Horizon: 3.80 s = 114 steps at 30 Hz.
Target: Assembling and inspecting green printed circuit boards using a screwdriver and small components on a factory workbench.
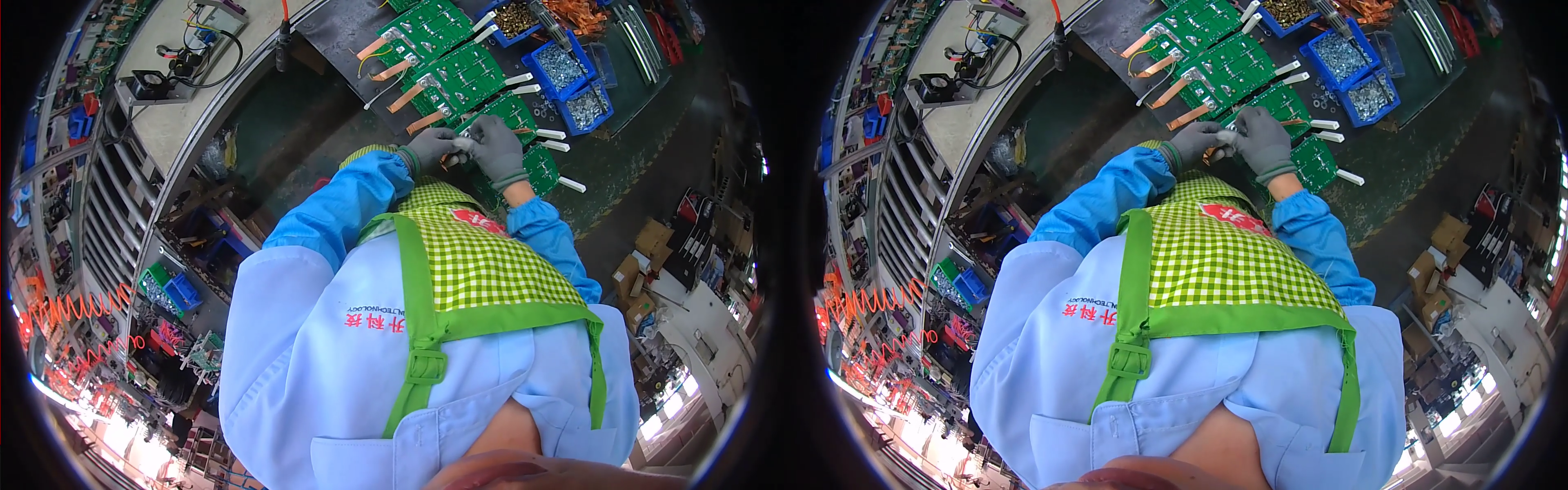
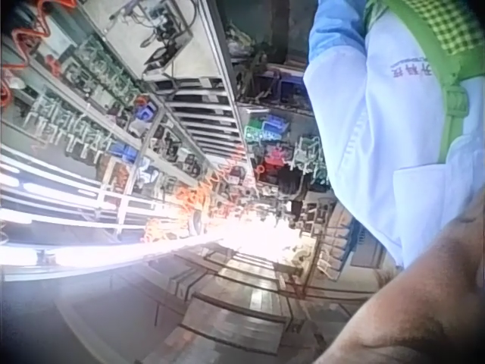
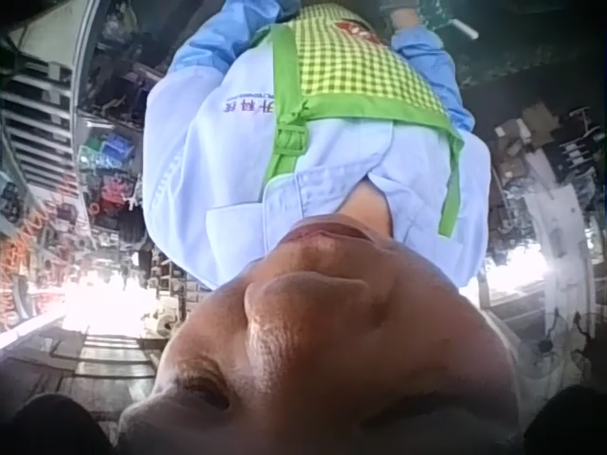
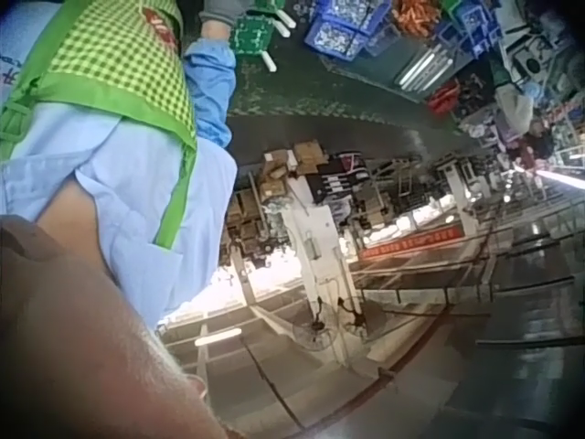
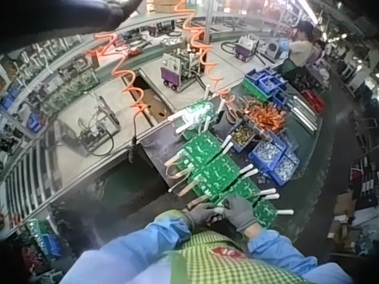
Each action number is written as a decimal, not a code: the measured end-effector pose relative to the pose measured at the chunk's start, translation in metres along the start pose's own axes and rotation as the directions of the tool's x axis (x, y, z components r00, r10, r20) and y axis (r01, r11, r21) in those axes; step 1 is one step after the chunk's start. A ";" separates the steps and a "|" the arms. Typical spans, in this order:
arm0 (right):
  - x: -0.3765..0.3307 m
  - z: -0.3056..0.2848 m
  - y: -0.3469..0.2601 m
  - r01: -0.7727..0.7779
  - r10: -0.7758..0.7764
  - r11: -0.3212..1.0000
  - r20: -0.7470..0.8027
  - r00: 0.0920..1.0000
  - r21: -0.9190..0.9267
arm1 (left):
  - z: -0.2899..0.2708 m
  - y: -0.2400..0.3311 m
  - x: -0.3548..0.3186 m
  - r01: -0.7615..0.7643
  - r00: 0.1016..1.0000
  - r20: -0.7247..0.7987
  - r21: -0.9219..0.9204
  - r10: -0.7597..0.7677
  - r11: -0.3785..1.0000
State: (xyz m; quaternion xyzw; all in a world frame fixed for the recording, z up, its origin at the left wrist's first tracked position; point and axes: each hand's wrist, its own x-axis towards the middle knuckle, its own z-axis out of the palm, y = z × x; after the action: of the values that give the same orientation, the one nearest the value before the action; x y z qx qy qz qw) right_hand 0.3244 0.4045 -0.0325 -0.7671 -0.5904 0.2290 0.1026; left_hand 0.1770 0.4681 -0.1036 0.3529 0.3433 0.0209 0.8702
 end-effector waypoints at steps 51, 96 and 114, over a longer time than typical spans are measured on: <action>-0.044 0.011 0.037 -0.345 0.308 0.926 -0.224 0.925 -0.151 | -0.038 -0.067 -0.029 0.244 0.970 0.063 -0.291 -0.236 0.925; -0.145 -0.029 0.094 0.150 -0.297 0.934 -0.473 0.830 -0.324 | 0.041 -0.078 0.023 -0.047 0.995 -0.091 -0.199 0.030 0.979; -0.129 -0.013 0.005 0.239 -0.292 0.847 -0.040 0.956 -0.474 | 0.051 -0.053 0.001 0.214 0.977 0.117 -0.543 -0.180 0.812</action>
State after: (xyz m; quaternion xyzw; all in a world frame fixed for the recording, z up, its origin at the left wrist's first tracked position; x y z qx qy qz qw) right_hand 0.3093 0.2816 0.0062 -0.6917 -0.7215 0.0219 -0.0208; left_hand 0.1981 0.3982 -0.1116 0.0497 0.3312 0.0182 0.9421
